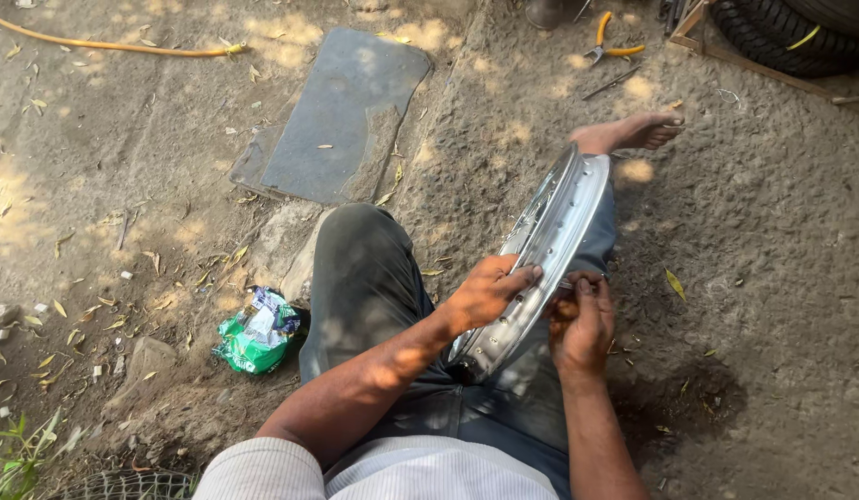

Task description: The person sits on the ground and repeatedly inserts small metal pins into holes along a bicycle wheel rim. They rotate the rim to access different sections and continue inserting pins until the clip ends.

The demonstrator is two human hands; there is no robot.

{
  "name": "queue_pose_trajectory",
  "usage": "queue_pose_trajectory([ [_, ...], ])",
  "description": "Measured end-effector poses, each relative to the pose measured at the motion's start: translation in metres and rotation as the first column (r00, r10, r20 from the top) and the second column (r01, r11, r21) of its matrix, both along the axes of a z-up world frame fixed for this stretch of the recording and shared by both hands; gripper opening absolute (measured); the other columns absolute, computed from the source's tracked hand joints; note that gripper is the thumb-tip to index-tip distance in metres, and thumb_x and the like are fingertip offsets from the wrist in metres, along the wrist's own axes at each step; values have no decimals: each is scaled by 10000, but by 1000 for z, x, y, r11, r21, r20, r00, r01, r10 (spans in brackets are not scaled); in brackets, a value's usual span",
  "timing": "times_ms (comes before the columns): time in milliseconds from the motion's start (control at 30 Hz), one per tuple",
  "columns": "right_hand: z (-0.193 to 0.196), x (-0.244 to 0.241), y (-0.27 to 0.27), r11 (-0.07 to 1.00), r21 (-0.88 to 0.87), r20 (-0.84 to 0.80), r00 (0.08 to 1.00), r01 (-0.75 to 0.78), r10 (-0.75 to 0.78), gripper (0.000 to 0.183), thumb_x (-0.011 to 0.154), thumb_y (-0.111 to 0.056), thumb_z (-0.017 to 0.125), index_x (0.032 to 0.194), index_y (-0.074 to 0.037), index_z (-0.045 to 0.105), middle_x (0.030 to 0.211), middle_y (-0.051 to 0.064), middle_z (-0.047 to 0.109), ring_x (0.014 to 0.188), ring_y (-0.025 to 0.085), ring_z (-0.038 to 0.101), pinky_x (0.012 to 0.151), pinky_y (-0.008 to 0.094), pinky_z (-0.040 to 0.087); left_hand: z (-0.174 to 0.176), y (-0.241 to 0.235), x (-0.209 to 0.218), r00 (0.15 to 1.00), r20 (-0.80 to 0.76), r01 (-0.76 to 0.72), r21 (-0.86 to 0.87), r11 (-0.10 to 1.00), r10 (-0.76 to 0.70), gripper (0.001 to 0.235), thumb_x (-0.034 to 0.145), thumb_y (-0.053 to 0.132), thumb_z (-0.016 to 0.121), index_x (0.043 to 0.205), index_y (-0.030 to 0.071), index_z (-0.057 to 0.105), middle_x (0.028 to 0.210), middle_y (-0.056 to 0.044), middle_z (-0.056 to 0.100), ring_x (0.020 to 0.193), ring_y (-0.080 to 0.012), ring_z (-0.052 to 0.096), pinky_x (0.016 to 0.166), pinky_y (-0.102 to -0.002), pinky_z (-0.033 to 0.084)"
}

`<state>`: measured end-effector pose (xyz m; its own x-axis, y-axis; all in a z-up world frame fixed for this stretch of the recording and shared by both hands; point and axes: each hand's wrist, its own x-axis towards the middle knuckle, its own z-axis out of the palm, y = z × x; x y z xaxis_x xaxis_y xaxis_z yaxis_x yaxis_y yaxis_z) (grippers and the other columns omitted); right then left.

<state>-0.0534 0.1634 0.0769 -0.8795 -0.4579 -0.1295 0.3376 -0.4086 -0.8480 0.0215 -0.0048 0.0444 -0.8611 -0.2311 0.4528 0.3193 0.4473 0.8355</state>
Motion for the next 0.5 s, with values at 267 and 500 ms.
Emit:
queue_pose_trajectory([
  [267,-2,-7,-7,998,6,-118,991,-55,55,103,1100,-85,559,1111,-46,653,942,12,665,682,13,526,609,157,430,22,-3,7,935,238,45,652,757,-261,292,1092,254,601,993,-6,689,796,-83,634,746,-132,584,614,-327,487],
  [500,-11,28,2,994,-77,147,985,-78,88,125,1041,-82,536,1069,-72,657,799,11,653,644,82,603,561,230,509,25,-4,8,963,124,146,511,847,-241,362,1106,292,539,1045,-38,678,849,-62,627,776,-101,585,673,-300,500],
])
